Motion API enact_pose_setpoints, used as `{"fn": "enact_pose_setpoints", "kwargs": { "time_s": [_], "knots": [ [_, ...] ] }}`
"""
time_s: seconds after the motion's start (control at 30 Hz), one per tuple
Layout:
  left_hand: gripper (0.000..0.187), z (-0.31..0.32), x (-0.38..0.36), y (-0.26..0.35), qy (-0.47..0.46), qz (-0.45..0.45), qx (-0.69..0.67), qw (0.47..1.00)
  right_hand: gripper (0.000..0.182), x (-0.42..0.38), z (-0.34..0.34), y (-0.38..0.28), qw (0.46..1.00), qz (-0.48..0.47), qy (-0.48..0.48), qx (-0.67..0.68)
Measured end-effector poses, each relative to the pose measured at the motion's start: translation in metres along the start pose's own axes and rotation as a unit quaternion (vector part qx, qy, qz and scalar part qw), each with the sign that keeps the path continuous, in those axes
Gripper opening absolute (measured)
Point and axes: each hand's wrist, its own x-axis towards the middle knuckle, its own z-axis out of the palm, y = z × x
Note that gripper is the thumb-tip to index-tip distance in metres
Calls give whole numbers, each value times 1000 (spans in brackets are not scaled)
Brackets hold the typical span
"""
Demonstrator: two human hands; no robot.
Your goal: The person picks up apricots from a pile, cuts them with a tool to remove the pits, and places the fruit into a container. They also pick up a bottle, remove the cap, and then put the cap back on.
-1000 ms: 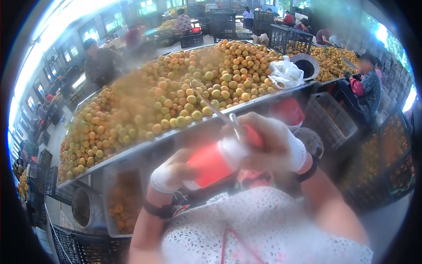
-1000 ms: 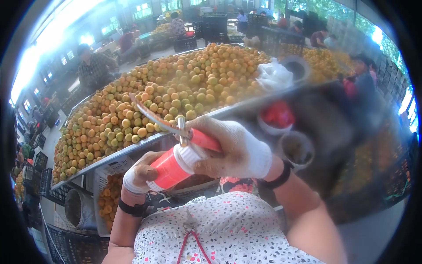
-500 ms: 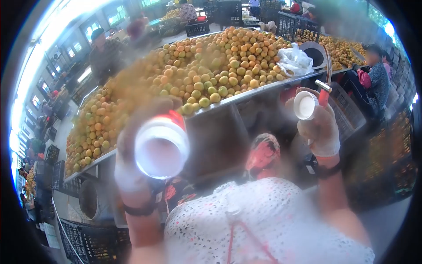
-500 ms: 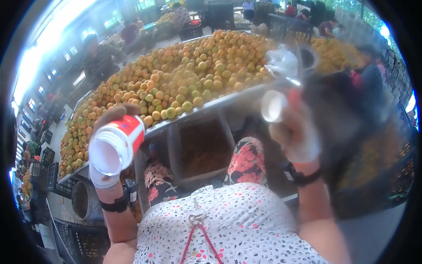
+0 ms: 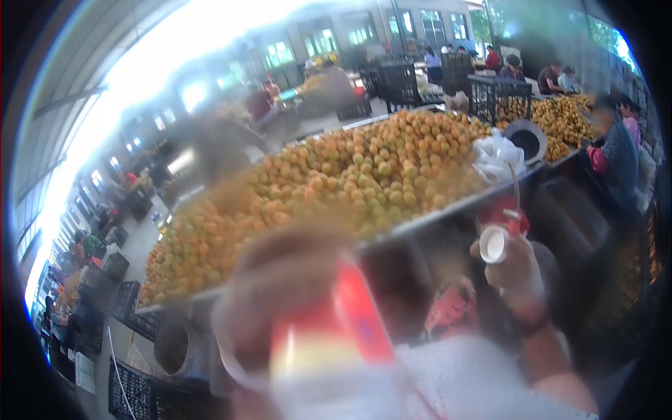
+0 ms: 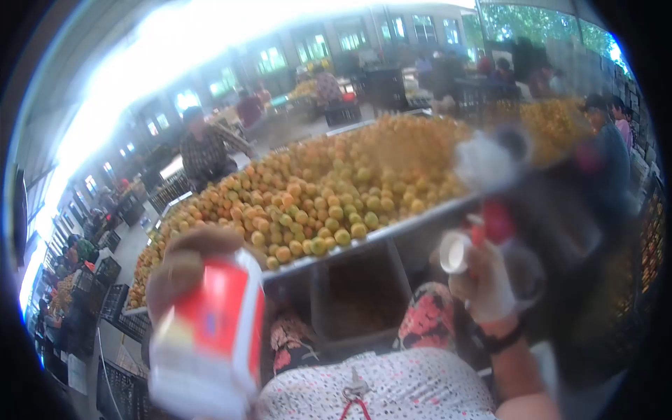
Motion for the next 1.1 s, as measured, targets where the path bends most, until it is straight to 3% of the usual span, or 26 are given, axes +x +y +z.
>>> {"fn": "enact_pose_setpoints", "kwargs": {
  "time_s": [0.03, 0.1, 0.17, 0.23, 0.7, 0.77, 0.9, 0.97, 1.0, 1.1],
  "knots": [
    [32, 6, 10, 20, -2, 16, 8, 1000, 33, 2, 9, -4, 1000, -13, -11, 3],
    [40, 27, 12, 72, 100, -269, -59, 956, 25, -3, 24, -8, 992, -14, 95, -83],
    [40, 23, 18, 69, 99, -253, -56, 961, 26, -1, 10, -1, 995, 7, 80, -60],
    [40, 26, 23, 71, 96, -241, -60, 964, 41, 2, 5, 8, 989, -55, 73, -114],
    [44, 23, 49, 82, 103, -208, -65, 970, 38, -4, -8, 4, 999, -6, 43, -24],
    [45, 23, 50, 83, 106, -212, -65, 969, 38, -7, 3, 4, 994, -7, 92, 58],
    [46, 19, 54, 83, 110, -211, -70, 969, 37, -7, -11, 2, 997, -5, 61, 54],
    [47, 18, 57, 83, 113, -215, -73, 967, 37, -5, -15, -3, 999, -6, 10, -34],
    [47, 21, 50, 105, 115, -219, -76, 966, 37, -6, -13, -2, 999, -5, 11, -35],
    [47, 19, 63, 83, 109, -214, -79, 967, 38, -10, -2, -2, 994, 7, 87, 69]
  ]
}}
